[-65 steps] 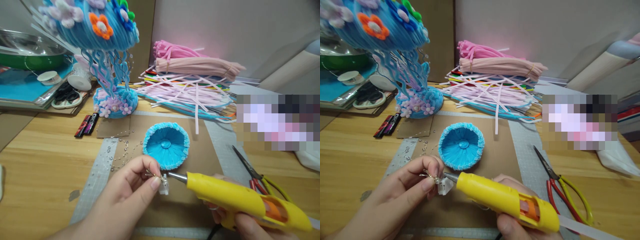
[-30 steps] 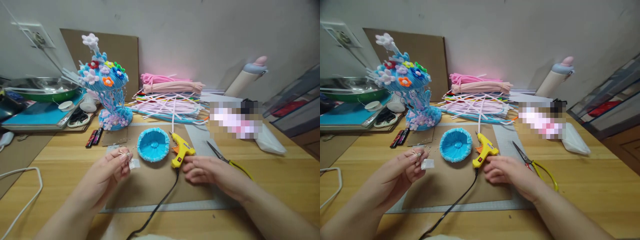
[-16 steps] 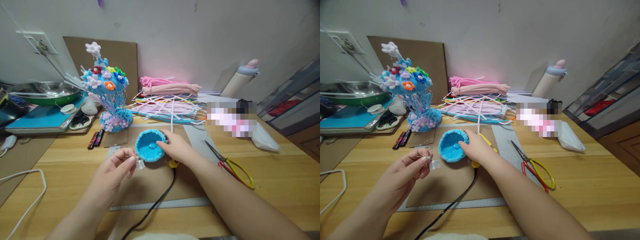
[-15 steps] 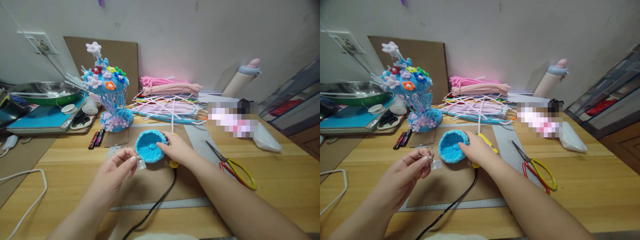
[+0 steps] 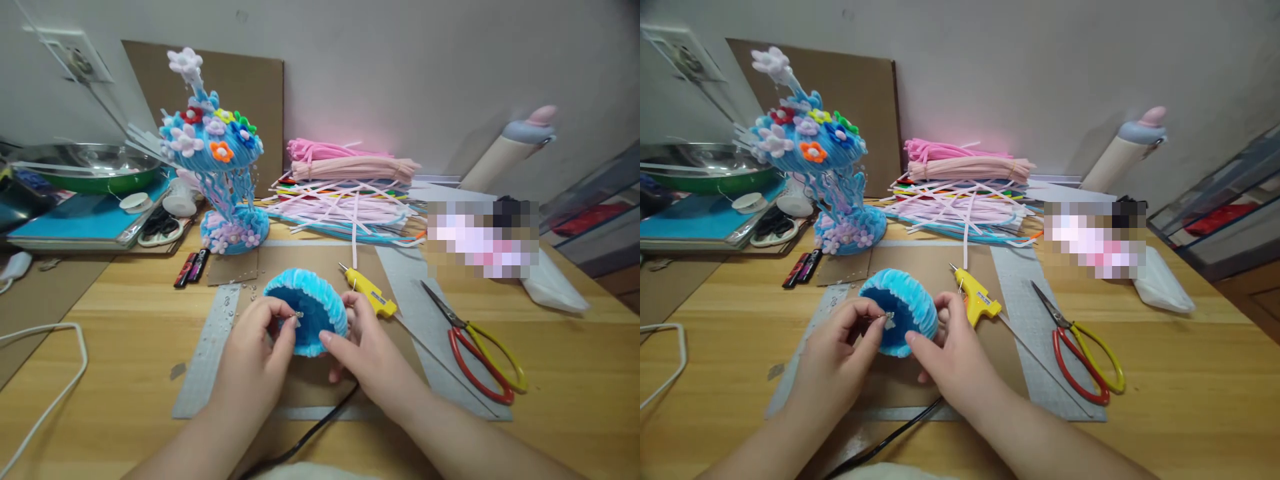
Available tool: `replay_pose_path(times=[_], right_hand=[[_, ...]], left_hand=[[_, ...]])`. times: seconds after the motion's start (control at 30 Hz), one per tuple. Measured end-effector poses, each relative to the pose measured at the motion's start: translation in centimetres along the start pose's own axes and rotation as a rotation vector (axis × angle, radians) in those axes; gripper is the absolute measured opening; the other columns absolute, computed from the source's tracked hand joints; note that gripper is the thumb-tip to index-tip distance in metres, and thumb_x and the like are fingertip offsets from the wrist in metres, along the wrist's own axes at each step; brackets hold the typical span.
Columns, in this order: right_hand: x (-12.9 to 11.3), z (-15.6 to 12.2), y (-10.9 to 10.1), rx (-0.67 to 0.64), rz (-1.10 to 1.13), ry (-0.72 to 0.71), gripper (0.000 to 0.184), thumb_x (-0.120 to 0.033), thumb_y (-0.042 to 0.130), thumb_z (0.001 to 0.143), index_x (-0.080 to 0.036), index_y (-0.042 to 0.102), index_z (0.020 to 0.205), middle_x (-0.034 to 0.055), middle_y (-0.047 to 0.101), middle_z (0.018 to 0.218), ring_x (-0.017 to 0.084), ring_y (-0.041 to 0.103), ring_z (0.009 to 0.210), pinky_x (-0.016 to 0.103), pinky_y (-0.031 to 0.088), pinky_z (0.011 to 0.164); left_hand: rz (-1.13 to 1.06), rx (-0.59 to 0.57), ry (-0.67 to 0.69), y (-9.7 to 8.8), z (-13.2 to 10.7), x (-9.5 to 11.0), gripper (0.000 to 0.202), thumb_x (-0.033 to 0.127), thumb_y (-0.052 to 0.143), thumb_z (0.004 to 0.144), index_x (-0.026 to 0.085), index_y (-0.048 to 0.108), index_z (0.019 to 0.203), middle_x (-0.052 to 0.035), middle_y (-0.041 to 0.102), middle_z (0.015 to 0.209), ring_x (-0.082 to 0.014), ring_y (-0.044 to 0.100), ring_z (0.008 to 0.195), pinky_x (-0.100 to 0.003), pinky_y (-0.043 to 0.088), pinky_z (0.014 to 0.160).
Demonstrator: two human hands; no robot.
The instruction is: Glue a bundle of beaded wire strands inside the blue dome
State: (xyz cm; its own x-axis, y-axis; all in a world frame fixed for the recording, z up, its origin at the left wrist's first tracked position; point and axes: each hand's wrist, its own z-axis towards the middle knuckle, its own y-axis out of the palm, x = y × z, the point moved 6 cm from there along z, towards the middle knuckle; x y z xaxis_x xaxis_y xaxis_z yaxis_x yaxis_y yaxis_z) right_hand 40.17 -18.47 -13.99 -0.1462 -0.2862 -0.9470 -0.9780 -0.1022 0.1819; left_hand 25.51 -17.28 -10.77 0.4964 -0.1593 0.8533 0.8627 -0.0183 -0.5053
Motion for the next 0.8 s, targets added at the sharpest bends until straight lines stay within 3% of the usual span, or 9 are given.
replay_pose_path(times=[0.13, 0.27, 0.37, 0.47, 0.6, 0.67, 0.8], right_hand=[[1.0, -0.9, 0.9, -0.063, 0.189, 0.026, 0.064, -0.026, 0.069, 0.076, -0.029, 0.03, 0.128, 0.0039, 0.055, 0.113, 0.015, 0.061, 0.077, 0.027, 0.057, 0.059], [1.4, -0.9, 1.5, -0.129, 0.259, 0.053, 0.048, -0.026, 0.065, 0.081, -0.024, 0.043, 0.123, 0.0035, 0.06, 0.104, 0.017, 0.06, 0.087, 0.03, 0.056, 0.071], [1.4, -0.7, 1.4, -0.127, 0.291, 0.022, 0.044, -0.026, 0.065, 0.081, -0.025, 0.044, 0.12, 0.0021, 0.06, 0.1, 0.016, 0.06, 0.087, 0.03, 0.055, 0.074], [1.4, -0.8, 1.1, -0.093, 0.303, -0.003, 0.035, -0.026, 0.064, 0.083, -0.025, 0.046, 0.112, -0.0005, 0.059, 0.09, 0.013, 0.059, 0.078, 0.029, 0.054, 0.075], [1.8, -0.7, 0.9, -0.062, 0.343, 0.047, 0.025, -0.029, 0.062, 0.084, -0.024, 0.047, 0.103, 0.0016, 0.051, 0.102, 0.012, 0.057, 0.075, 0.03, 0.056, 0.066], [2.1, -0.5, 0.8, -0.033, 0.325, 0.09, 0.032, -0.036, 0.06, 0.085, -0.023, 0.044, 0.11, 0.0035, 0.048, 0.105, 0.013, 0.056, 0.072, 0.029, 0.056, 0.057], [2.2, 0.6, 0.8, 0.029, 0.19, 0.105, 0.066, -0.047, 0.061, 0.081, -0.021, 0.027, 0.132, 0.0132, 0.044, 0.124, 0.018, 0.057, 0.076, 0.028, 0.053, 0.047]], left_hand=[[0.263, 0.066, 0.225, 0.1, -0.7, 1.1, 0.008, 0.014, 0.049, 0.085, 0.022, 0.051, 0.086, -0.0035, 0.058, 0.085, -0.02, 0.055, 0.083, -0.03, 0.041, 0.073], [0.344, 0.125, 0.329, -0.3, -1.7, 1.9, 0.015, 0.01, 0.051, 0.083, 0.022, 0.05, 0.09, -0.0053, 0.06, 0.09, -0.0217, 0.057, 0.091, -0.033, 0.042, 0.082], [0.331, 0.182, 0.339, -1.1, -2.3, 2.4, 0.019, 0.008, 0.054, 0.081, 0.023, 0.05, 0.091, -0.0042, 0.06, 0.091, -0.0214, 0.057, 0.091, -0.033, 0.042, 0.083], [0.262, 0.185, 0.3, -1.4, -2.4, 2.3, 0.022, 0.006, 0.056, 0.079, 0.024, 0.051, 0.09, -0.0019, 0.059, 0.088, -0.0195, 0.057, 0.087, -0.029, 0.041, 0.079], [0.133, 0.175, 0.152, -1.2, -1.9, 0.9, 0.015, 0.009, 0.055, 0.082, 0.024, 0.053, 0.084, -0.0001, 0.057, 0.083, -0.0167, 0.055, 0.078, -0.026, 0.04, 0.07], [0.064, 0.169, 0.055, -1.1, -1.7, 0.1, 0.009, 0.015, 0.054, 0.084, 0.023, 0.053, 0.084, -0.0007, 0.057, 0.083, -0.0171, 0.055, 0.079, -0.027, 0.041, 0.07], [-0.122, 0.213, -0.105, -1.7, -1.8, -1.1, 0.001, 0.023, 0.056, 0.084, 0.022, 0.056, 0.085, -0.0008, 0.057, 0.083, -0.017, 0.055, 0.078, -0.027, 0.042, 0.07]])
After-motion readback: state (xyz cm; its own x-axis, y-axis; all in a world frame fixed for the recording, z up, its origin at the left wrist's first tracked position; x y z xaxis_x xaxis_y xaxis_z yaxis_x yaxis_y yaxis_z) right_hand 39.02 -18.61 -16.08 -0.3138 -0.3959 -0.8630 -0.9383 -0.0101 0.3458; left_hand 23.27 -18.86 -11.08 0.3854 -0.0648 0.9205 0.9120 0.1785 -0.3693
